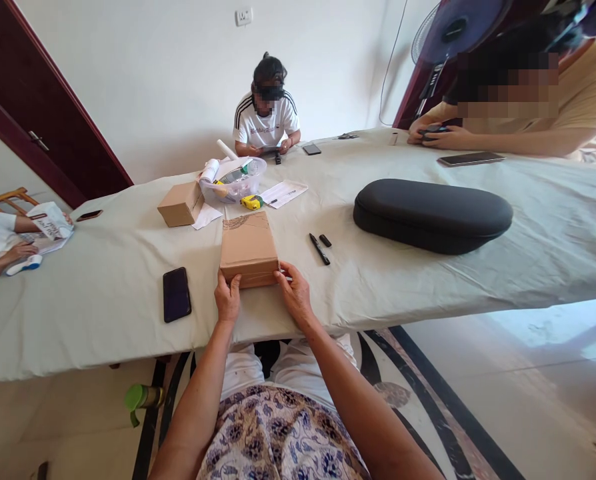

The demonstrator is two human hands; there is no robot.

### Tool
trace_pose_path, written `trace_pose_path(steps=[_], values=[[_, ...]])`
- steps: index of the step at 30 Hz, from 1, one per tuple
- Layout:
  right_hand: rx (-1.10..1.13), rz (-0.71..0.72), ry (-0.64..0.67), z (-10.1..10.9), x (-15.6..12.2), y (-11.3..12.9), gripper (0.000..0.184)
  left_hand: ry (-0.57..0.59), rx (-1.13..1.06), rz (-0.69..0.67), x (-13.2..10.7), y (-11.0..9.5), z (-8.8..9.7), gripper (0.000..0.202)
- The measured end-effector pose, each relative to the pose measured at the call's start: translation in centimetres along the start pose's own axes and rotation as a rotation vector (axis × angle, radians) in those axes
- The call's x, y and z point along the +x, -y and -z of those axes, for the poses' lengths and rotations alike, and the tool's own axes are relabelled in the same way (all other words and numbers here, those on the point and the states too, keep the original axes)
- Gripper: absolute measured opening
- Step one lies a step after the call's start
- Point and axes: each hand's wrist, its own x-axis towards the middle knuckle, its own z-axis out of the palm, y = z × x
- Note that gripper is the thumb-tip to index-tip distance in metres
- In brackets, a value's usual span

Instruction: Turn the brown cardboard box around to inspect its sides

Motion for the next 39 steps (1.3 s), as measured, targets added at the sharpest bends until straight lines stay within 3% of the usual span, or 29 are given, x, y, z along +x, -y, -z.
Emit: trace_pose_path(steps=[6,13,20,24,26,29,33,39], values=[[0.035,-0.057,-0.008,0.1,-0.1,-0.5,0.043,0.015,0.035,0.007,-0.2,-0.8,0.2,0.069],[0.015,-0.024,0.039,0.1,0.2,-0.9,0.046,0.0,0.024,0.031,-0.5,-1.2,0.2,0.062],[-0.162,-0.018,0.039,-0.2,-0.1,-0.5,0.059,0.001,0.0,-0.025,-0.8,-1.2,-0.2,0.053],[-0.262,0.02,-0.048,-0.7,-0.3,-0.5,0.065,0.01,-0.018,-0.056,-1.0,-1.2,-0.5,0.062],[-0.285,0.029,-0.075,-0.7,-0.3,-0.6,0.063,0.016,-0.006,-0.052,-1.1,-1.2,-0.6,0.073],[-0.264,0.012,-0.007,-0.5,-0.2,-0.6,0.055,-0.014,0.033,-0.032,-1.0,-1.1,-0.7,0.082],[-0.188,-0.033,0.097,0.0,-0.2,-0.5,0.045,-0.035,0.009,-0.001,-0.8,-0.8,-0.8,0.076],[-0.135,-0.024,0.1,0.2,-0.2,0.0,0.037,-0.05,-0.041,0.024,-0.8,-0.9,-0.7,0.074]])
